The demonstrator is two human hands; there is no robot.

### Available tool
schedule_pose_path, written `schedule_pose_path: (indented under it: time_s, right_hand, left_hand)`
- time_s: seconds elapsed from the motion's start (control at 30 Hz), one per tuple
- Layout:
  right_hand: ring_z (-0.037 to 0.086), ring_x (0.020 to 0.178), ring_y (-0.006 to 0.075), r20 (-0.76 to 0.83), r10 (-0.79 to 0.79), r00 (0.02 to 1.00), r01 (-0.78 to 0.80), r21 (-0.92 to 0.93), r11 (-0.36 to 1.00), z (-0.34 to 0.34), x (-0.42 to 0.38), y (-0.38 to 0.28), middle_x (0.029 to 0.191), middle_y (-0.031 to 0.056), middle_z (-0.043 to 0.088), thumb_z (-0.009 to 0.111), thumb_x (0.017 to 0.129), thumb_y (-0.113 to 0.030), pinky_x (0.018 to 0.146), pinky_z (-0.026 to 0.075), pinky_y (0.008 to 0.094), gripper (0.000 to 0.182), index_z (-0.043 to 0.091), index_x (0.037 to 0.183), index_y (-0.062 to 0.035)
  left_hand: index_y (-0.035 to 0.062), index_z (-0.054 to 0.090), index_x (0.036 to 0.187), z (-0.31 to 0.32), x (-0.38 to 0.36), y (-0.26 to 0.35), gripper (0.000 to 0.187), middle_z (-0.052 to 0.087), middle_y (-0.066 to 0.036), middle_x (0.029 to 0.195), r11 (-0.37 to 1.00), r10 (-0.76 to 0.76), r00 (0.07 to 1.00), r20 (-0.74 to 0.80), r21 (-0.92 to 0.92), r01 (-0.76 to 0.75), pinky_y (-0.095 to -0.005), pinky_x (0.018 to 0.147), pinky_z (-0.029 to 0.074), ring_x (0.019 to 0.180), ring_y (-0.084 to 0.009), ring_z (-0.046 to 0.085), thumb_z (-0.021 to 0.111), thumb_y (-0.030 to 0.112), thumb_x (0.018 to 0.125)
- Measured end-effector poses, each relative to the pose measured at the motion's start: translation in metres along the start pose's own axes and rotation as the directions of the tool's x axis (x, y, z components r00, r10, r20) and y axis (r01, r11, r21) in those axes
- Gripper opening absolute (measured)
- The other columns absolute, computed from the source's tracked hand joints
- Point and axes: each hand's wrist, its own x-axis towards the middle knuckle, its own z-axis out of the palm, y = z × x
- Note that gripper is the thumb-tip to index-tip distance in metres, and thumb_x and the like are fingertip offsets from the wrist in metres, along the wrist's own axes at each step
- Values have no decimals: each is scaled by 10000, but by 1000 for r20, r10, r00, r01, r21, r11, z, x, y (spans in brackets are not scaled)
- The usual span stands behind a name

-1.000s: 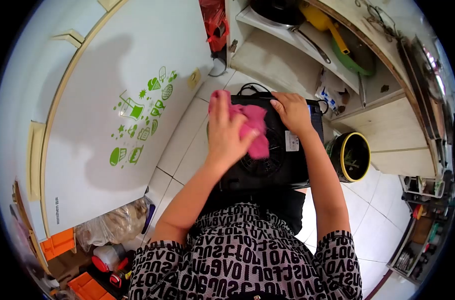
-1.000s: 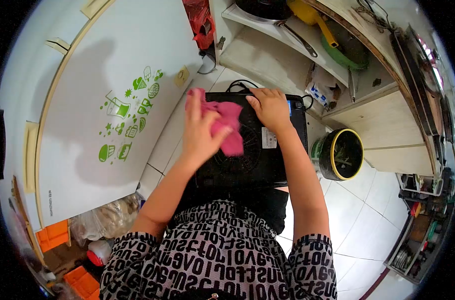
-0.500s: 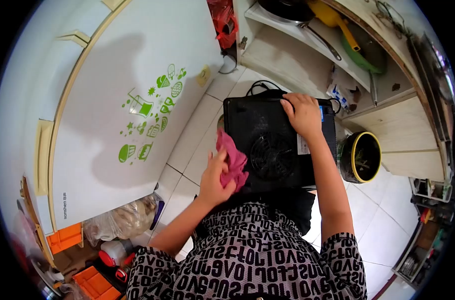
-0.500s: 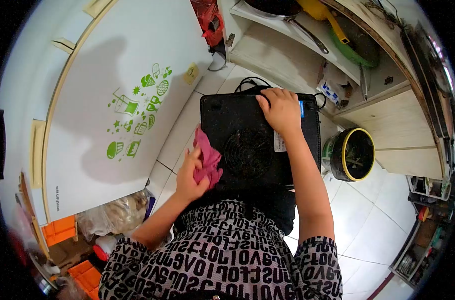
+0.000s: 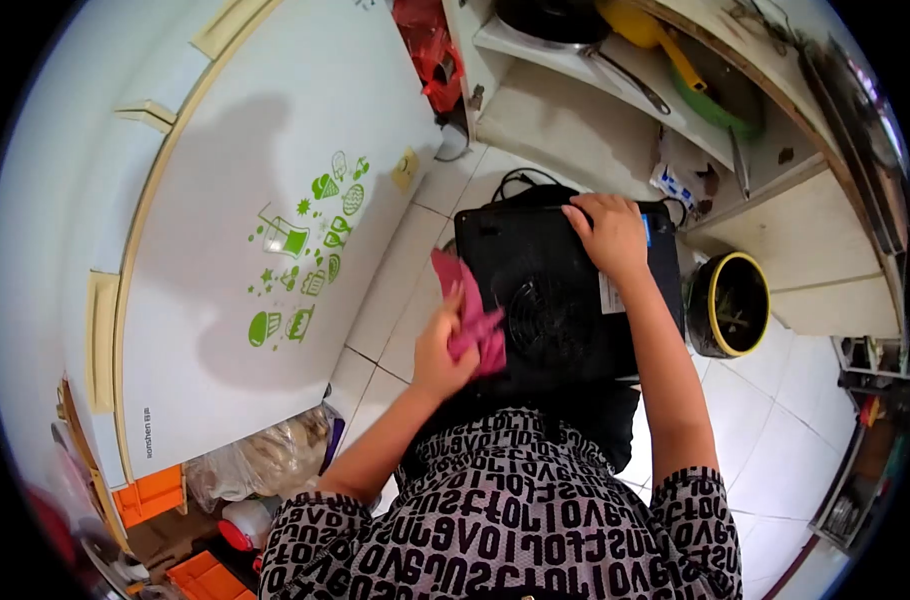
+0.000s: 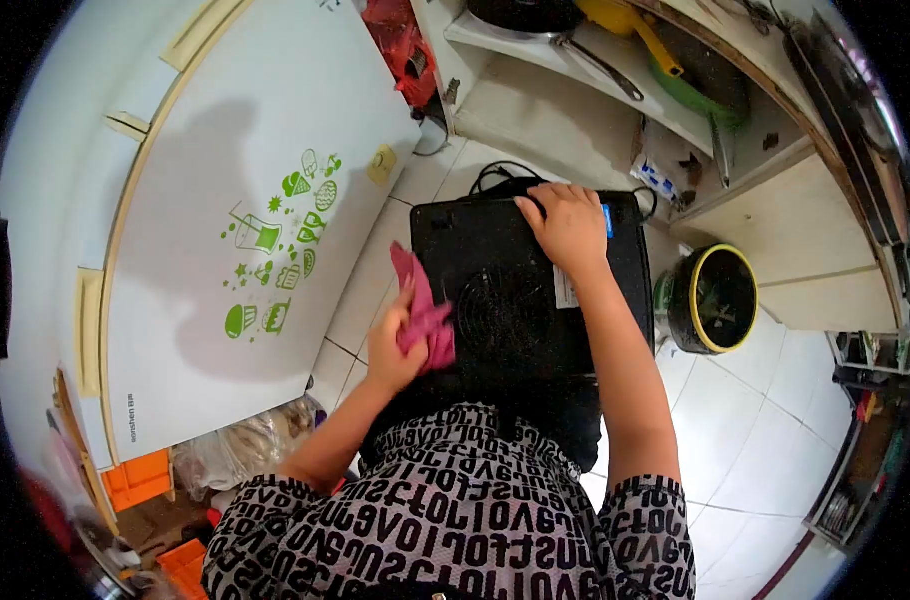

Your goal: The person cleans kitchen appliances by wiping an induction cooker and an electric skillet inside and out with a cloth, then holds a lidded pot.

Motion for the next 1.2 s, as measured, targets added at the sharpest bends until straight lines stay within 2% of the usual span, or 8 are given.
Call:
schedule_pose_path:
  time_s: [0.13, 0.27, 0.43, 0.63, 0.8, 0.9, 1.07, 1.2]
  right_hand:
    - [613, 925, 260, 2, -53, 999, 52, 70, 996, 2, 6, -1, 934, 54, 689, 612, 871, -364, 863, 434, 390, 287, 718, 909, -100]
    - [610, 928, 258, -33, -30, 999, 30, 12, 999, 8, 10, -5, 942, 58, 687, 603, 878, -365, 869, 432, 390, 292, 715, 912, -98]
    - [611, 930, 260, -25, 36, 999, -36, 11, 999, 6, 7, -3, 942, 60, 688, 601, 878, -369, 870, 431, 391, 297, 716, 902, -96]
    - [620, 919, 254, -25, 18, 1000, -17, 16, 1000, -3, -1, 7, 928, 61, 693, 622, 861, -378, 869, 431, 378, 300, 720, 873, -95]
    - [618, 918, 255, -52, -11, 999, 13, 27, 1000, 0, -1, 5, 909, 62, 690, 628, 857, -378, 858, 433, 380, 300, 724, 863, -94]
    - [616, 913, 261, -55, 20, 998, -20, -11, 1000, 6, 3, 5, 906, 58, 690, 606, 869, -400, 851, 431, 381, 318, 731, 871, -109]
    - [617, 916, 265, -11, 94, 996, -94, -17, 995, 6, 4, 7, 921, 67, 693, 582, 874, -448, 859, 432, 382, 361, 739, 869, -123]
    - [618, 915, 267, -13, 67, 998, -67, -28, 997, 6, 2, 18, 916, 71, 695, 580, 874, -457, 877, 431, 378, 372, 742, 866, -122]
  left_hand:
    - [35, 341, 777, -5, -28, 14, 245, 388, -345, 1378, 1000, 5, 997, 75, -19, -3, -435, 1083, 322, 1346, -416, 351, 575, 26, 706]
    - [-32, 463, 1279, 2, 41, -15, 557, 602, -162, 970, 985, -48, 998, -43, 163, 54, -369, 773, 506, 892, -290, 632, 615, 68, 753]
    - [-24, 518, 1158, 22, 121, -12, 438, 595, -168, 938, 953, -81, 974, -213, 269, 138, -402, 847, 475, 951, -348, 597, 625, 90, 749]
    - [-25, 476, 925, 21, 10, 8, 248, 582, -249, 1140, 989, -17, 998, -68, 142, 27, -399, 769, 459, 848, -390, 556, 580, 60, 717]
    - [11, 391, 810, 9, -32, 18, 213, 404, -325, 1384, 993, 21, 999, 39, 113, -26, -422, 993, 403, 1278, -466, 418, 575, 49, 710]
    - [-32, 409, 1369, 15, 20, 6, 651, 551, -124, 853, 971, 69, 994, -88, 234, -47, -383, 760, 489, 767, -305, 567, 613, 82, 761]
    - [0, 459, 1321, 30, 105, -10, 578, 587, -158, 899, 933, -4, 985, -171, 354, 65, -395, 757, 486, 803, -328, 590, 625, 113, 778]
    - [-15, 478, 1296, 19, 36, -2, 566, 566, -157, 865, 947, 56, 998, -20, 318, -47, -381, 711, 478, 751, -308, 572, 617, 104, 760]
